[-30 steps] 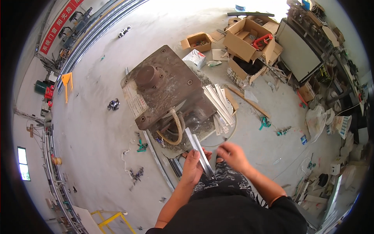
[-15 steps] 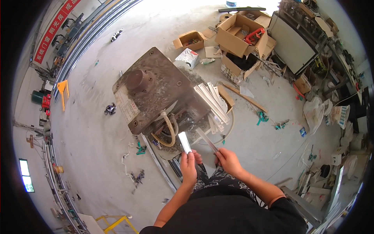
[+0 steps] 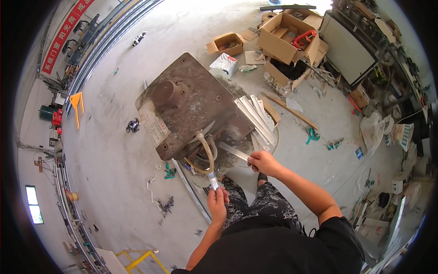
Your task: The person picks up and aligns small white metal strips onto a large industrial machine base.
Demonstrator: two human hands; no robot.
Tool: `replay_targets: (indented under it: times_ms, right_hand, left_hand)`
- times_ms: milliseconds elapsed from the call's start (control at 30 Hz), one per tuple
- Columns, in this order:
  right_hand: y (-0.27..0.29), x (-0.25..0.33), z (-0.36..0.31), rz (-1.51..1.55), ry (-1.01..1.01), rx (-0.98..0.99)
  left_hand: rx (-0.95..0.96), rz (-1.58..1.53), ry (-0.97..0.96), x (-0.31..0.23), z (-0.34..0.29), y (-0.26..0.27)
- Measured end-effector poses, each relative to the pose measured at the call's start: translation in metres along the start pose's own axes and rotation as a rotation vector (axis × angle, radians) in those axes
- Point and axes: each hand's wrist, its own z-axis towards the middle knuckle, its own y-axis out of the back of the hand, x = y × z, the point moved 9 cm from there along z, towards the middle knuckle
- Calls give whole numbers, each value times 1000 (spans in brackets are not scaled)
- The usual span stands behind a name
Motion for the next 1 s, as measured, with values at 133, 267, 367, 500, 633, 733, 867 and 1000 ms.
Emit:
replay_targets:
  times_ms: [133,267,367,500,633,733,867,1000]
  right_hand:
    - [-13,-10,-4,-21,22,-155]
    - [-39,-15,-5,71,55,-288]
    - [-52,-15,9,150,109,-313]
    - [-55,-11,14,262,23,-265]
    - [-54,-15,19,297,64,-238]
    - [-53,-15,17,281,60,-268]
    - [-55,-20,18,232,26,-255]
    - [-54,-10,11,211,21,-258]
  left_hand:
    - [4,-1,17,-1,3,0]
    - [15,13,51,2,7,-3]
    - [46,35,48,7,9,-6]
    - [106,79,7,5,12,-9]
    - [175,171,-15,2,19,-11]
    - [207,211,-36,-10,25,-9]
    - [225,285,-75,-20,35,-3]
    - [263,395,-114,-33,42,-2]
